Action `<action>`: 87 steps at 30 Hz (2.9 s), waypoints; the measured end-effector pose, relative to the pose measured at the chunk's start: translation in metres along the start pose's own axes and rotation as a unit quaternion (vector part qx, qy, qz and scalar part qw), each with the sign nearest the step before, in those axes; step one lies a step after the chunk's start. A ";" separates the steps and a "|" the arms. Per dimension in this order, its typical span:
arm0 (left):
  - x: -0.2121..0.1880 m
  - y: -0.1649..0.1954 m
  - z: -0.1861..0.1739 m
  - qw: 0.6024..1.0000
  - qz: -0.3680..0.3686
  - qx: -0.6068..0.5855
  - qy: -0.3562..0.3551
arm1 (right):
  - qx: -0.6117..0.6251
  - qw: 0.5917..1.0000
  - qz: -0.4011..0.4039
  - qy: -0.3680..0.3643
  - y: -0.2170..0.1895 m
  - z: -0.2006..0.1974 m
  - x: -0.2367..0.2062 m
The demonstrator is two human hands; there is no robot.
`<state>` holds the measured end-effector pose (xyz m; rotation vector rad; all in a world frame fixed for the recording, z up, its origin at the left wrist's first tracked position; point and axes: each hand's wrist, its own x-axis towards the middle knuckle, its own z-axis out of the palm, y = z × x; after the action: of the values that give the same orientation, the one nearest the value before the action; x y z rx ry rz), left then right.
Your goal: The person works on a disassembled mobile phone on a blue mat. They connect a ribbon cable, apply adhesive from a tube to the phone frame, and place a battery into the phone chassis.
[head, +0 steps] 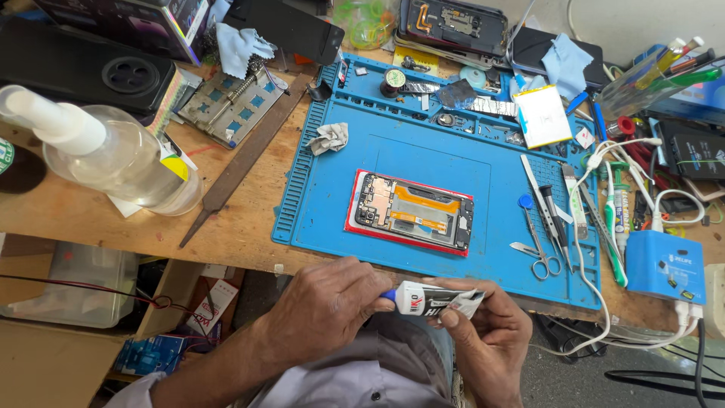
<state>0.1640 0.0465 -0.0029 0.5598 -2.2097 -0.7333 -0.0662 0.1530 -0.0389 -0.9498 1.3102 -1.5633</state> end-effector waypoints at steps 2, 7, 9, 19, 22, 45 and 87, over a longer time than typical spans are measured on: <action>-0.003 -0.003 0.003 0.991 -0.101 -0.086 -0.031 | -0.112 0.981 -0.149 -0.054 -0.002 -0.001 0.001; -0.006 -0.029 -0.014 0.921 -0.304 -0.244 -0.022 | -0.128 0.930 -0.345 -0.018 -0.014 -0.021 0.030; -0.002 -0.046 -0.030 0.898 -0.380 -0.218 0.044 | -0.142 0.926 -0.346 0.056 -0.029 -0.034 0.048; 0.006 -0.059 -0.016 0.993 -0.046 0.105 0.029 | -0.404 0.889 -0.215 -0.007 -0.017 -0.001 0.135; 0.006 -0.061 -0.017 0.993 -0.049 0.101 0.024 | -0.430 0.874 -0.226 -0.014 -0.016 0.003 0.139; 0.012 -0.057 -0.017 0.987 -0.018 0.155 -0.027 | -0.409 0.873 -0.263 -0.036 -0.007 0.006 0.143; 0.014 -0.054 -0.006 0.982 -0.034 0.179 -0.048 | -0.400 0.879 -0.259 0.016 -0.011 -0.024 0.131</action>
<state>0.1682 -0.0035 -0.0275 0.7947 -2.4410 -0.4033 -0.1348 0.0382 -0.0287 -1.9204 1.8836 -1.3927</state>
